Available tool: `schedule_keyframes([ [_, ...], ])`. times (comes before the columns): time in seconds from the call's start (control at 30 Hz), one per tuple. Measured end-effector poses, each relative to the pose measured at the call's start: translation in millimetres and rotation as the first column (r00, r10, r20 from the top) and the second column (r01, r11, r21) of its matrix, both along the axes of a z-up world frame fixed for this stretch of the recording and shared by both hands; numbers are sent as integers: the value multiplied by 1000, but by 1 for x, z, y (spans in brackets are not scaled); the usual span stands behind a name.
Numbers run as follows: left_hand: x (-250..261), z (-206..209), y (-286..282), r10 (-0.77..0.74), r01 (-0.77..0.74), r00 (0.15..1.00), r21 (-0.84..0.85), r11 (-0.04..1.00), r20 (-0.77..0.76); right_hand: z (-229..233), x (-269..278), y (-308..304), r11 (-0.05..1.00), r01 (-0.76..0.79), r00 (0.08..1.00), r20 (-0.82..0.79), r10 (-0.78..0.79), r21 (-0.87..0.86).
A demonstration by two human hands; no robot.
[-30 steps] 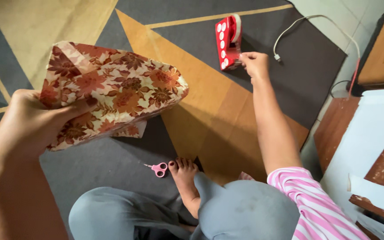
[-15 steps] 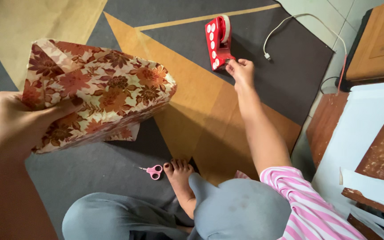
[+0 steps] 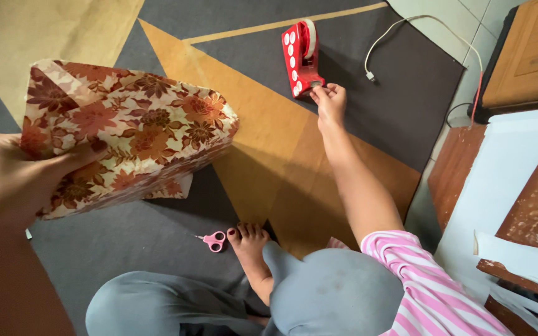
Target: The person wraps a rectangular box with floral-patterned wrapping paper. They fold the paper around the box, smooth the edges, and secure the folds using a tape dispenser. The person adjusts the paper and box multiple times to ensure a neat wrap.
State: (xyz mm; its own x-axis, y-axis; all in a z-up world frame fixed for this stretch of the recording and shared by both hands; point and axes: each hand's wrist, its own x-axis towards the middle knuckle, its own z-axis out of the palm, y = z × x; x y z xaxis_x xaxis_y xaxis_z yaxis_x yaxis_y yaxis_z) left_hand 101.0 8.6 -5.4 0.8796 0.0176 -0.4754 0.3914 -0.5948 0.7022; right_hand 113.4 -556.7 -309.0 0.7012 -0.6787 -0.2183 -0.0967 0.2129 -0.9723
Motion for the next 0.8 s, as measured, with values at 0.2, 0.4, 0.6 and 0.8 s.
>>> schedule_keyframes([
  [0.2,-1,1,-2,16,-16,1000,46,999,0,-2,-6,4,999,-23,998,56,24,-24],
  [0.4,-2,2,-5,55,-54,998,-44,998,30,-1,-9,3,998,-51,993,107,48,26],
  [0.6,1,-1,-1,20,-20,1000,55,998,-5,1,-16,6,994,-99,984,152,90,54],
  [0.8,-1,-4,2,-3,4,999,-10,1000,35,7,-11,5,996,-73,997,-1,73,46],
])
